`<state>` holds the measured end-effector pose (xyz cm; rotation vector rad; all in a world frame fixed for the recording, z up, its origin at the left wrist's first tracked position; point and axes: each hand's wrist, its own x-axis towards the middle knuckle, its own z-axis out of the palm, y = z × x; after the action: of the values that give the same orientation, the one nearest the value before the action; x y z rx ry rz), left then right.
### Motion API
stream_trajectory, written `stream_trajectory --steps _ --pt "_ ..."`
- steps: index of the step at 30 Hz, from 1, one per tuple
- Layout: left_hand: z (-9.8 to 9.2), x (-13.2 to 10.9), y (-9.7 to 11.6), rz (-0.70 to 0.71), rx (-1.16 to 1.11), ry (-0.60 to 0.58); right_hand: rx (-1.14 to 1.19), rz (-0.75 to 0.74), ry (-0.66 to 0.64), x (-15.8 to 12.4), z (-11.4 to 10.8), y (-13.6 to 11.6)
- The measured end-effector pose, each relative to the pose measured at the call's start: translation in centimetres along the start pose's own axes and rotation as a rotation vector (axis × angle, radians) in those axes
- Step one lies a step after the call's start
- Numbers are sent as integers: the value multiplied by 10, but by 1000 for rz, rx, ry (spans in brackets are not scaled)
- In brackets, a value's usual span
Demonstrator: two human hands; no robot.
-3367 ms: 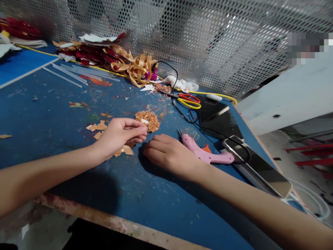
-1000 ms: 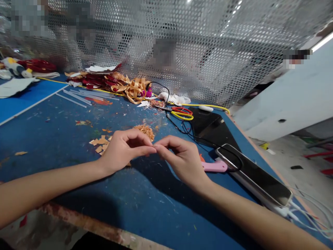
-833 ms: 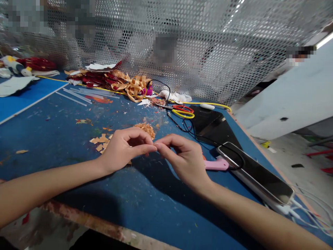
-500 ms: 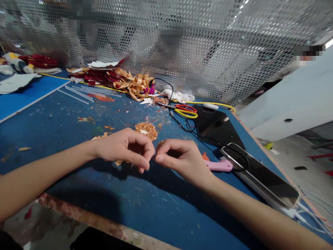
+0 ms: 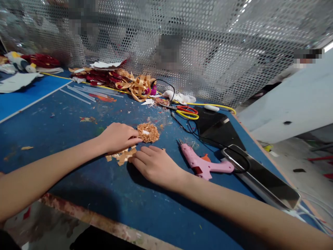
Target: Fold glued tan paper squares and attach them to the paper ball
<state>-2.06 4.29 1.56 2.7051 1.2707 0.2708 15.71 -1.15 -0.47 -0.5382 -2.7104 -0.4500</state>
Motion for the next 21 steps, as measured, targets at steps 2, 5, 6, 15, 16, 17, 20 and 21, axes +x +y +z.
stream_trajectory --steps 2,5,6,15,16,17,20,21 --pt "4 -2 4 -7 18 2 -13 0 6 -1 -4 4" --pt "9 -2 7 -26 40 12 -17 -11 8 -16 -21 11" --pt "10 -2 7 -30 47 15 -16 -16 11 -24 -28 12" --pt "14 -1 3 43 128 72 137 193 -59 -95 -65 2" --pt "13 -3 6 75 141 105 141 255 -53 -101 -68 6" --pt "13 -5 10 122 150 149 125 321 -49 -107 -71 12" --pt "13 -15 28 357 167 326 -17 504 -97 -126 -75 29" --pt "15 -19 36 427 172 359 -56 542 -147 -131 -74 33"
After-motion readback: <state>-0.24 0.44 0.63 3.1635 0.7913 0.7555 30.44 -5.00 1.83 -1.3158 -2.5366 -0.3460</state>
